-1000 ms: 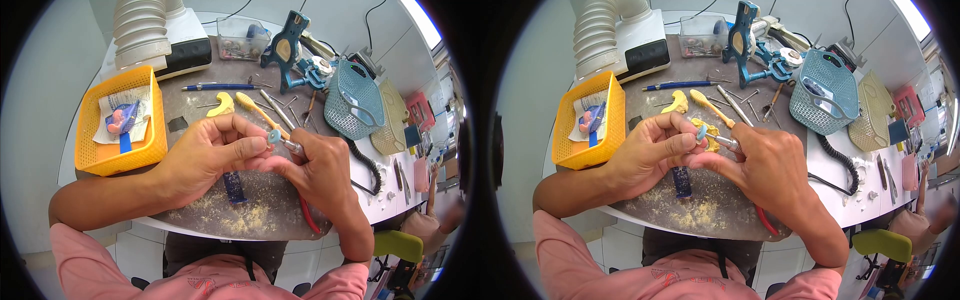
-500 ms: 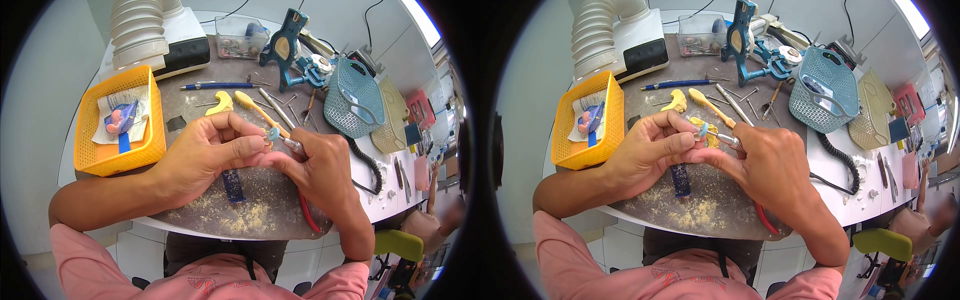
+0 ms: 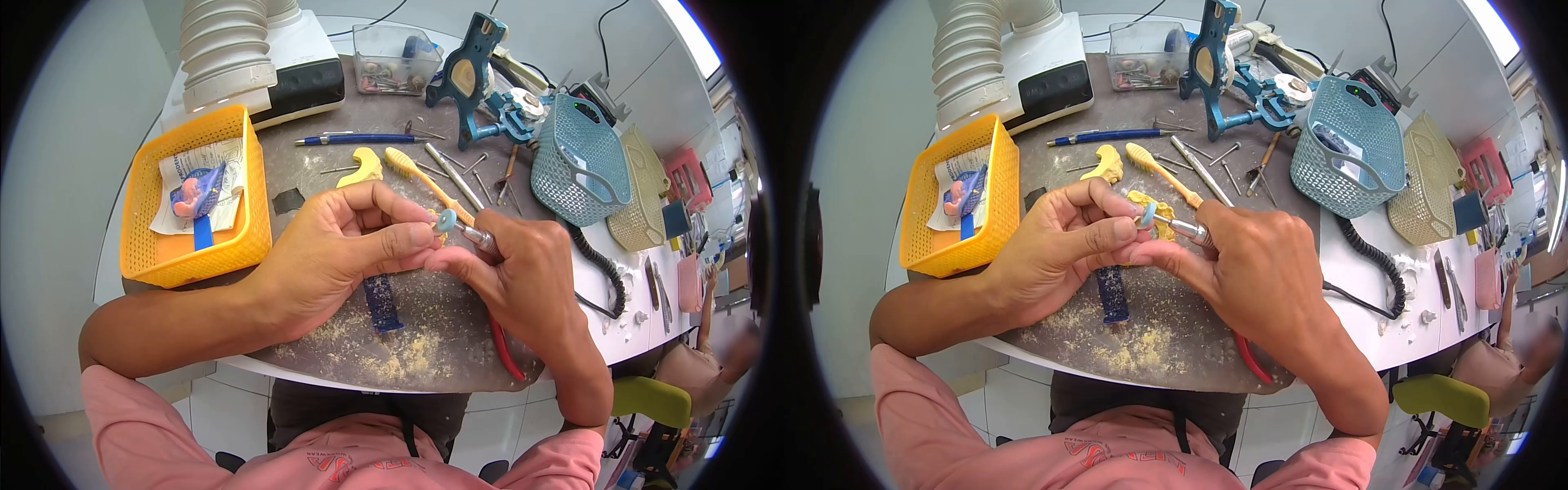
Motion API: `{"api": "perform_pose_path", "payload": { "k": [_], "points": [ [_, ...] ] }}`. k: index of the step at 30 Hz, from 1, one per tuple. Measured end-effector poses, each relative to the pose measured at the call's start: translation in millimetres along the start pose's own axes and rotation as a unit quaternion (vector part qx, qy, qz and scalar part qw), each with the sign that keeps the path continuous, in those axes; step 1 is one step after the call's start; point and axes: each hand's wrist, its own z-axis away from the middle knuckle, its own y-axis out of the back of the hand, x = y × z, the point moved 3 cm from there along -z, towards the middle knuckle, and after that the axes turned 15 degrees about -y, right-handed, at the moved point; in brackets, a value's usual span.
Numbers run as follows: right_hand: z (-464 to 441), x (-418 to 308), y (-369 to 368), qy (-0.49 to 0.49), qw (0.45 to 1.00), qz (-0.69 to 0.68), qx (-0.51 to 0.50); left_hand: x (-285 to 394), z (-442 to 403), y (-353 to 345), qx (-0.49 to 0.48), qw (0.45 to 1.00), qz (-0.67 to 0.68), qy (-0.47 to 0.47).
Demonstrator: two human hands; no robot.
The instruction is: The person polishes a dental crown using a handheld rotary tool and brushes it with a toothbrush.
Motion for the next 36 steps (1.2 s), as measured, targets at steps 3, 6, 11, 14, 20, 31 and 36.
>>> {"api": "perform_pose_path", "payload": {
  "k": [3, 6, 11, 14, 20, 31, 36],
  "points": [
    [0.4, 0.3, -0.2, -0.001, 1.000, 0.001, -0.003, 0.5, 0.2, -1.1, -0.003, 1.000, 0.005, 0.002],
    [-0.1, -0.4, 0.1, -0.005, 1.000, -0.003, -0.006, 0.3, 0.2, -0.4, -0.003, 1.000, 0.009, 0.000],
    [-0.3, 0.9, -0.5, -0.006, 1.000, -0.001, 0.000, 2.4, -0.2, -1.9, -0.007, 1.000, -0.006, 0.003],
    [-0.7, 0.9, 3.8, -0.018, 0.999, 0.010, 0.026, 2.9, -1.0, -3.1, -0.001, 1.000, -0.012, -0.008],
    [-0.3, 4.2, -1.5, 0.009, 0.999, -0.011, 0.029, 2.6, -0.1, -2.0, -0.002, 1.000, -0.026, -0.005],
    [-0.9, -1.0, 6.5, -0.001, 0.999, -0.030, 0.033, 0.4, -0.4, -3.8, -0.014, 1.000, -0.010, -0.014],
    [-0.8, -0.3, 5.1, 0.002, 0.999, -0.036, 0.039, 4.2, 0.1, -4.2, -0.025, 0.999, -0.045, -0.006]
  ]
}}
